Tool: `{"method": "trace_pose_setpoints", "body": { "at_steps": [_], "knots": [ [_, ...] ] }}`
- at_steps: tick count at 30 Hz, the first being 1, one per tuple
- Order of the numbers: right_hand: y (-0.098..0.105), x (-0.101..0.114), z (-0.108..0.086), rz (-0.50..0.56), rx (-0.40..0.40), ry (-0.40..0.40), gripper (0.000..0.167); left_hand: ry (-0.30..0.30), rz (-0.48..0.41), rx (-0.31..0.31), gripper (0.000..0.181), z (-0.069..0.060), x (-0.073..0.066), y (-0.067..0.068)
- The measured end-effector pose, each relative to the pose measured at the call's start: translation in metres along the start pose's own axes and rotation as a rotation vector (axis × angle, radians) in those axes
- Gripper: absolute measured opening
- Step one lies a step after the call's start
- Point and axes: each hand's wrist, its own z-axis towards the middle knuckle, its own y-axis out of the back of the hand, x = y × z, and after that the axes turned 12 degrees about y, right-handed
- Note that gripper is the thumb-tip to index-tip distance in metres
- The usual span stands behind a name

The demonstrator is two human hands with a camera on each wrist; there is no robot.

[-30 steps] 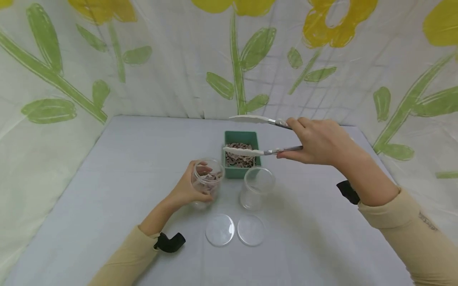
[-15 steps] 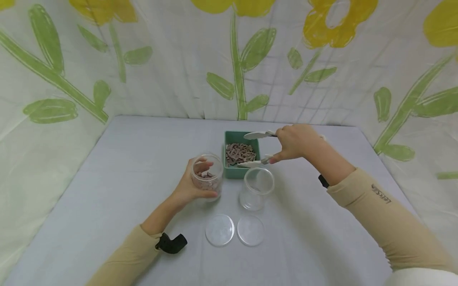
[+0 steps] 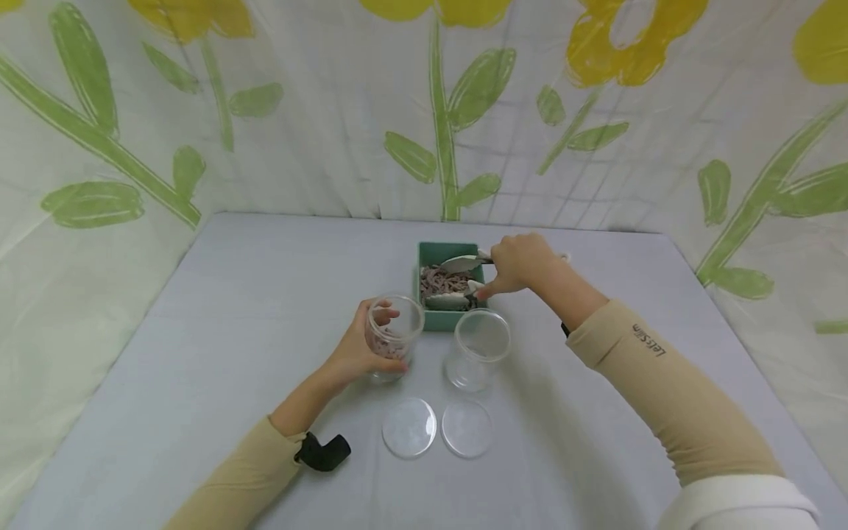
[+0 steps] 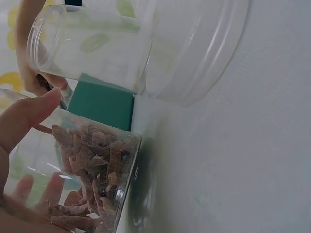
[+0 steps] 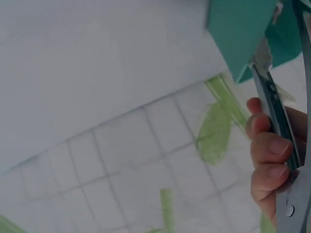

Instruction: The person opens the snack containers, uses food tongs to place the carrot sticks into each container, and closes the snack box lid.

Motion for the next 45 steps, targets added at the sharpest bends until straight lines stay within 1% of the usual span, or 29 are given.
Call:
{"method": "trace_pose_setpoints", "body": {
  "at_steps": [3, 6, 10, 18, 21, 24, 27, 33, 38, 41, 45],
  "knots": [
    [-0.005, -0.001, 0.001, 0.027, -0.041, 0.019, 0.054, -0.007, 0.023, 0.011, 0.093, 0.0, -0.001, 0.001],
    [-0.01, -0.001, 0.001, 0.025, -0.085, 0.047, 0.049, 0.004, 0.03, 0.021, 0.093, -0.001, -0.002, 0.001],
    [-0.014, 0.001, 0.0, -0.005, -0.126, 0.06, 0.047, 0.011, 0.029, 0.029, 0.093, -0.001, -0.004, 0.0],
    [-0.021, 0.003, -0.002, -0.079, -0.199, 0.083, 0.05, 0.036, 0.023, 0.029, 0.094, 0.001, -0.005, -0.001],
    [-0.023, 0.001, -0.003, -0.095, -0.214, 0.097, 0.051, 0.037, 0.027, 0.03, 0.094, 0.003, -0.005, -0.001],
    [-0.024, 0.0, -0.006, -0.089, -0.206, 0.098, 0.052, 0.042, 0.025, 0.031, 0.094, 0.003, -0.004, -0.001],
    [-0.024, -0.003, -0.011, -0.071, -0.204, 0.092, 0.052, 0.045, 0.027, 0.03, 0.093, 0.004, -0.004, 0.0],
    [-0.022, -0.007, -0.023, -0.07, -0.25, 0.089, 0.05, 0.037, 0.031, 0.024, 0.094, 0.004, -0.004, 0.0],
    [-0.02, -0.012, -0.034, -0.05, -0.25, 0.067, 0.048, 0.041, 0.046, 0.019, 0.094, 0.005, -0.005, 0.0],
    [-0.021, -0.015, -0.04, -0.032, -0.26, 0.065, 0.047, 0.053, 0.051, 0.022, 0.094, 0.006, -0.007, -0.001],
    [-0.023, -0.018, -0.048, -0.013, -0.299, 0.083, 0.046, 0.083, 0.051, 0.027, 0.094, 0.006, -0.01, -0.001]
  ]
}}
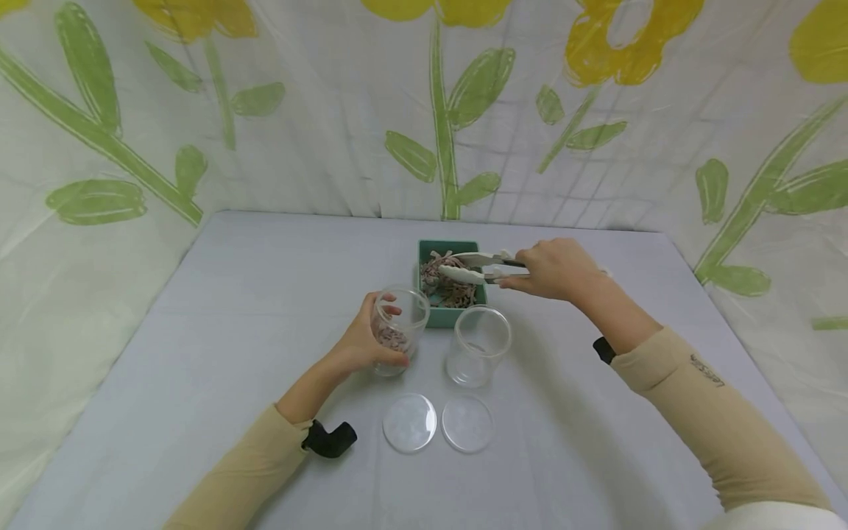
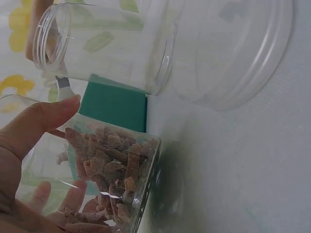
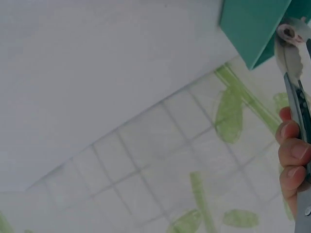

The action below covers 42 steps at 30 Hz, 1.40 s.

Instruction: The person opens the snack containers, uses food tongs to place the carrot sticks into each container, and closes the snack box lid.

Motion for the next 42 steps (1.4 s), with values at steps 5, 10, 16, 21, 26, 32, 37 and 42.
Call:
{"method": "trace_pose_setpoints", "body": {
  "at_steps": [5, 10, 16, 21, 26, 32, 37, 42],
  "knots": [
    [0.002, -0.002, -0.011, 0.003, -0.044, 0.021, 0.044, 0.028, 0.021, 0.001, 0.094, 0.001, -0.005, -0.001],
    [0.005, -0.002, -0.021, -0.002, -0.059, 0.024, 0.044, 0.021, 0.028, 0.017, 0.093, 0.002, -0.007, 0.0],
    [0.006, 0.001, -0.029, -0.025, -0.098, 0.069, 0.045, 0.014, 0.051, 0.017, 0.092, 0.004, -0.007, 0.002],
    [0.009, 0.002, -0.036, -0.05, -0.146, 0.11, 0.044, 0.017, 0.057, 0.018, 0.092, 0.004, -0.008, 0.002],
    [0.016, 0.001, -0.044, -0.08, -0.25, 0.173, 0.077, 0.022, 0.059, 0.016, 0.091, 0.003, -0.011, 0.001],
    [0.028, 0.006, -0.05, -0.106, -0.351, 0.236, 0.089, 0.041, 0.075, 0.018, 0.093, 0.002, -0.013, 0.001],
    [0.037, 0.016, -0.049, -0.1, -0.368, 0.261, 0.087, 0.042, 0.067, 0.026, 0.094, 0.002, -0.014, 0.002],
    [0.039, 0.025, -0.044, -0.085, -0.419, 0.31, 0.082, 0.045, 0.051, 0.036, 0.096, 0.002, -0.014, 0.0]
  ]
}}
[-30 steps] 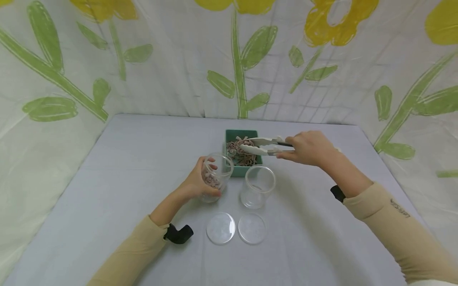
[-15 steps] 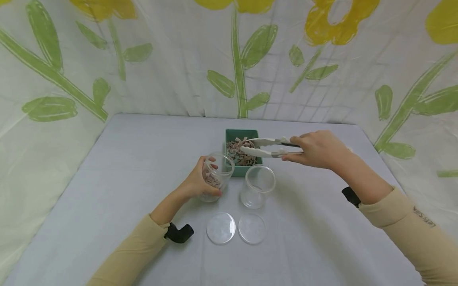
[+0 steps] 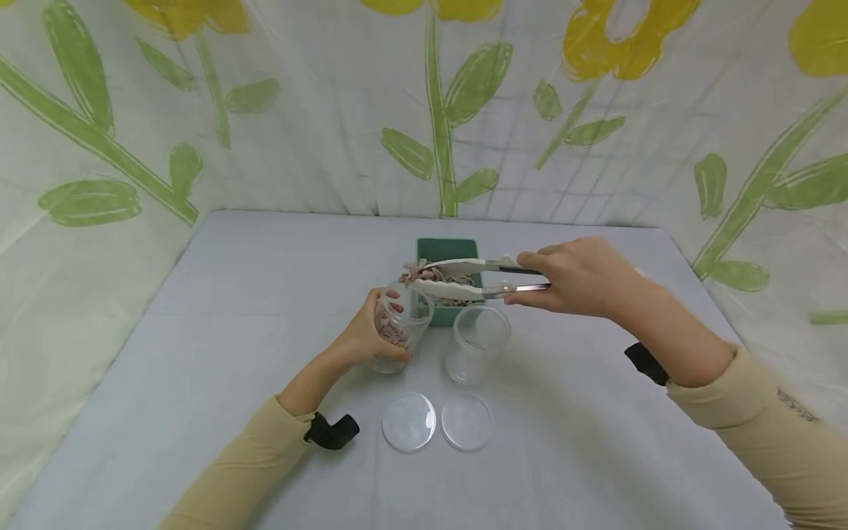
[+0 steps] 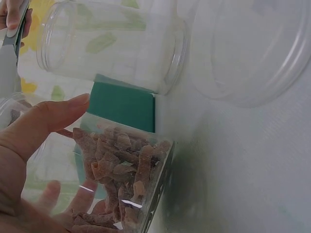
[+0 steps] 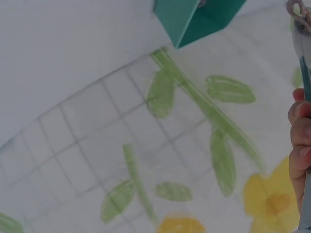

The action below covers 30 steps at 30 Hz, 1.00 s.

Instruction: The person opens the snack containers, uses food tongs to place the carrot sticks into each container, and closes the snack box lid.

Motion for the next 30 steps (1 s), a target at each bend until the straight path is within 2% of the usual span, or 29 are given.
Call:
{"method": "trace_pose_setpoints", "body": {
  "at_steps": [3, 8, 12, 15, 18, 21, 30],
  "knots": [
    [-0.003, 0.002, 0.004, 0.003, -0.031, 0.036, 0.081, -0.002, -0.006, 0.005, 0.097, 0.001, 0.001, -0.001],
    [-0.005, 0.003, 0.006, 0.006, -0.023, 0.076, 0.08, 0.008, 0.008, -0.008, 0.101, 0.001, 0.002, -0.001],
    [-0.002, 0.005, 0.008, 0.014, 0.026, 0.085, 0.057, 0.021, 0.029, -0.03, 0.105, 0.0, 0.001, 0.0],
    [0.002, 0.009, 0.013, 0.0, 0.096, 0.075, 0.043, 0.01, 0.049, -0.042, 0.106, -0.001, 0.001, 0.0],
    [0.004, 0.013, 0.018, -0.012, 0.176, 0.067, 0.044, -0.007, 0.075, -0.047, 0.105, -0.001, 0.001, -0.002],
    [0.006, 0.015, 0.022, -0.011, 0.222, 0.069, 0.046, -0.02, 0.094, -0.055, 0.104, -0.001, 0.001, -0.003],
    [0.006, 0.018, 0.028, -0.059, 0.215, 0.126, 0.046, -0.044, 0.119, -0.065, 0.104, -0.002, 0.002, -0.006]
  ]
}}
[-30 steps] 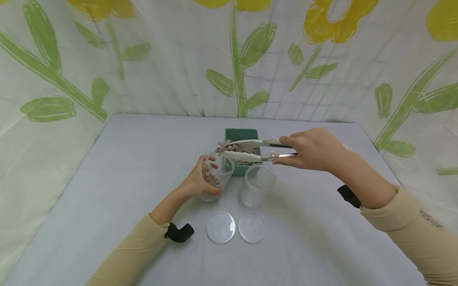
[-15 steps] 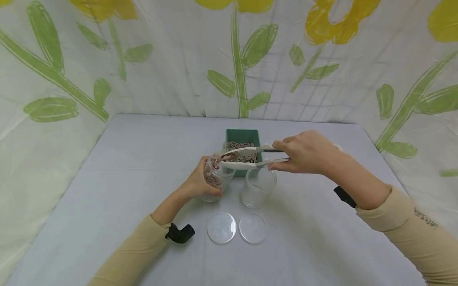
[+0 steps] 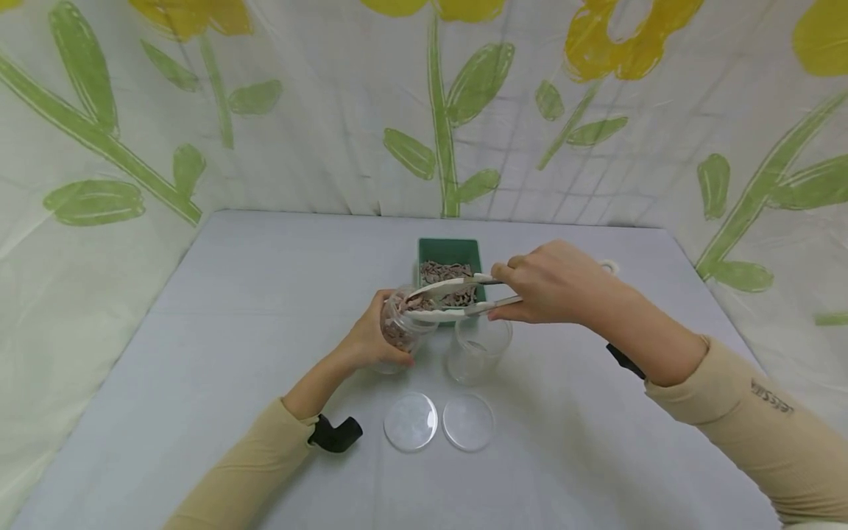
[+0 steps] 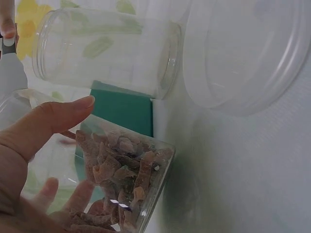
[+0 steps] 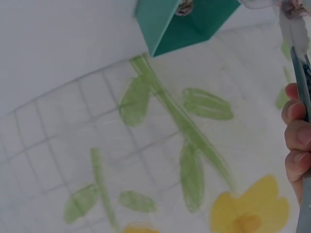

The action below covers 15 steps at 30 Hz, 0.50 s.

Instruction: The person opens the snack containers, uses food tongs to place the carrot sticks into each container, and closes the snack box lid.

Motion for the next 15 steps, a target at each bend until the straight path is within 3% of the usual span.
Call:
{"method": "trace_pose_setpoints", "body": {
  "at_steps": [8, 15],
  "knots": [
    [0.0012, -0.0003, -0.0009, -0.029, -0.011, 0.013, 0.051, -0.008, 0.035, -0.009, 0.103, -0.0017, -0.0019, -0.002],
    [0.0078, -0.0028, -0.007, 0.029, -0.007, -0.047, 0.059, -0.021, 0.019, -0.004, 0.101, -0.0023, 0.0005, -0.0002]
  ]
}}
